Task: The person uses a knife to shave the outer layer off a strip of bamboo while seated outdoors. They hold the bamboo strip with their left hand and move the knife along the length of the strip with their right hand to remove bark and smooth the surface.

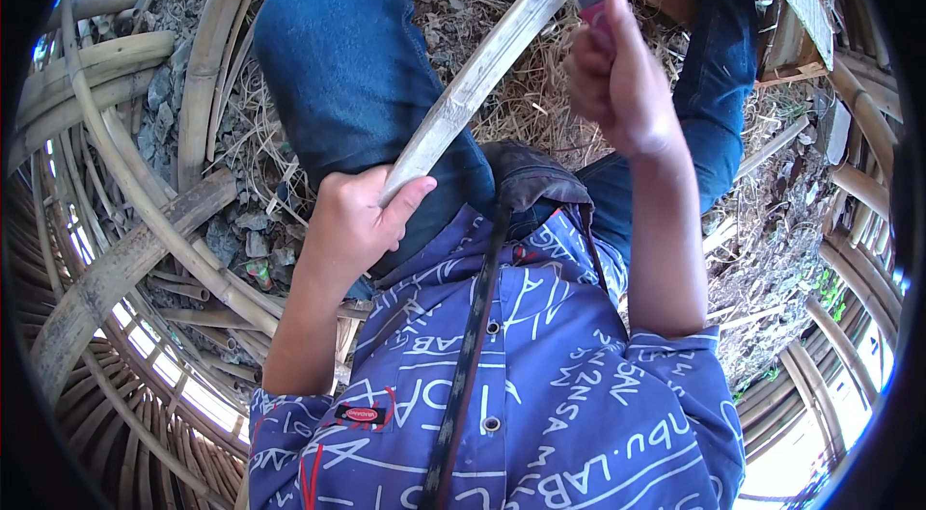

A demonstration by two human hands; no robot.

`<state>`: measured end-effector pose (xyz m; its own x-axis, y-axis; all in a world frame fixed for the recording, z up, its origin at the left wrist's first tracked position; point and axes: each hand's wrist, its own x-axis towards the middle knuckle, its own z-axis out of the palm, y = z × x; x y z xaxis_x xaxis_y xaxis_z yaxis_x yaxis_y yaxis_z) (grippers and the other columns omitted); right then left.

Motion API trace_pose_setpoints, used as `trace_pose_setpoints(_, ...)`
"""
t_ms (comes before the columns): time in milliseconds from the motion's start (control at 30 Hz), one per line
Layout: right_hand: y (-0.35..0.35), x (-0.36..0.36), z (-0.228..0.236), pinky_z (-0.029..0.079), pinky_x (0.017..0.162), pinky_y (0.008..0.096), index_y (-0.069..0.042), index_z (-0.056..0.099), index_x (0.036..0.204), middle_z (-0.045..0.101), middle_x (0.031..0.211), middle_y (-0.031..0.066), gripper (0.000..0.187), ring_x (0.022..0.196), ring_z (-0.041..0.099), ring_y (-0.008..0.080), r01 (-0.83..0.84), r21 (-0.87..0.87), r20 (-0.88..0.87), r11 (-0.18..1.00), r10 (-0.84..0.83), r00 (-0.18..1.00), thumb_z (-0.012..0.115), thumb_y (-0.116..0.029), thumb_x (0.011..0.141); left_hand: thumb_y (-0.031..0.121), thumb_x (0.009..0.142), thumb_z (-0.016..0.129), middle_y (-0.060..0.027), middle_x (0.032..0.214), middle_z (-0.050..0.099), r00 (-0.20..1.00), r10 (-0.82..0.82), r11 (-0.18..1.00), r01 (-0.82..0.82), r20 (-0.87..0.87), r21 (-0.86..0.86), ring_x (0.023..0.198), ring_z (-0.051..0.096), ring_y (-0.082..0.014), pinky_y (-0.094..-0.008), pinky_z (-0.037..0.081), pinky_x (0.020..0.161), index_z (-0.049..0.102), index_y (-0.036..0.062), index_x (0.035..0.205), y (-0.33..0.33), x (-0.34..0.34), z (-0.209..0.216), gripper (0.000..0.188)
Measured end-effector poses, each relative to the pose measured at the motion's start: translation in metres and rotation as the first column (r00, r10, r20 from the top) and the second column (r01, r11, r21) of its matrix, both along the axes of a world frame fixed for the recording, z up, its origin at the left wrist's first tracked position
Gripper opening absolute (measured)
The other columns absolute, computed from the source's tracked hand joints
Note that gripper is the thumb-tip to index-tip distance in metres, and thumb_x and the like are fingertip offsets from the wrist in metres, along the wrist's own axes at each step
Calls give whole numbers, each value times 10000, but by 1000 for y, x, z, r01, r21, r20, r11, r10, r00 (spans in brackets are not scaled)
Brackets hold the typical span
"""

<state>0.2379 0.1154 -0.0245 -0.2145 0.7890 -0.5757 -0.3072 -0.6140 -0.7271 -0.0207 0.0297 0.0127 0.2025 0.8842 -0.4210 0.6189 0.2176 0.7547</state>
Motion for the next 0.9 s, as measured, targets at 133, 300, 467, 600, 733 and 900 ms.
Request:
trace_pose_setpoints(133, -19, -20, 2, 316, 468, 303, -13, 492, 553, 435, 521, -20, 666, 488, 384, 99, -144, 227, 476, 963, 19, 879, 447, -515, 988, 140, 899, 678, -10, 478, 531, 992, 60, 989, -44, 111, -142, 381, 496, -66, -240, 372, 363, 641, -26, 759, 6, 3, 8, 221)
trace_pose_setpoints(300, -28, -18, -1, 419, 485, 404, 19, 588, 642, 486, 479, 145, 558, 439, 469, 294, -314, 440, 678, 842, -82, 730, 561, -444, 951, 132, 868, 711, -3, 484, 528, 996, 62, 987, -51, 71, -154, 379, 490, -62, -232, 376, 358, 621, -18, 742, 4, 10, 12, 216)
trace_pose_setpoints(467, -20, -14, 5, 478, 522, 453, -16, 625, 651, 571, 544, 179, 539, 550, 615, 379, -438, 423, 852, 793, -184, 491, 584, -486, 911, 139, 862, 719, -8, 488, 530, 997, 66, 983, -60, 27, -174, 391, 507, -67, -242, 390, 371, 631, -22, 759, 4, 11, 13, 210)
trace_pose_setpoints(600, 0, 3, 9, 492, 544, 467, -35, 629, 645, 587, 565, 187, 559, 576, 615, 395, -417, 385, 906, 823, -253, 339, 577, -533, 893, 156, 860, 721, -29, 491, 544, 999, 38, 995, -42, -36, -95, 397, 532, -84, -255, 408, 380, 637, -24, 761, 0, 13, 11, 222)
trace_pose_setpoints(733, 13, 15, 12, 493, 552, 459, -26, 626, 648, 581, 556, 181, 580, 578, 616, 387, -412, 378, 911, 829, -256, 323, 562, -544, 899, 156, 859, 719, -44, 492, 551, 999, 29, 996, -30, -18, -84, 398, 545, -92, -260, 419, 379, 634, -30, 763, 0, 14, 15, 226)
trace_pose_setpoints(900, 11, 10, -2, 480, 532, 444, -18, 647, 681, 557, 534, 184, 540, 543, 607, 376, -309, 476, 815, 823, -282, 506, 555, -487, 931, 146, 852, 718, -46, 502, 558, 999, 29, 989, -31, -20, -144, 399, 552, -102, -261, 432, 382, 630, -39, 759, 5, 14, 17, 224)
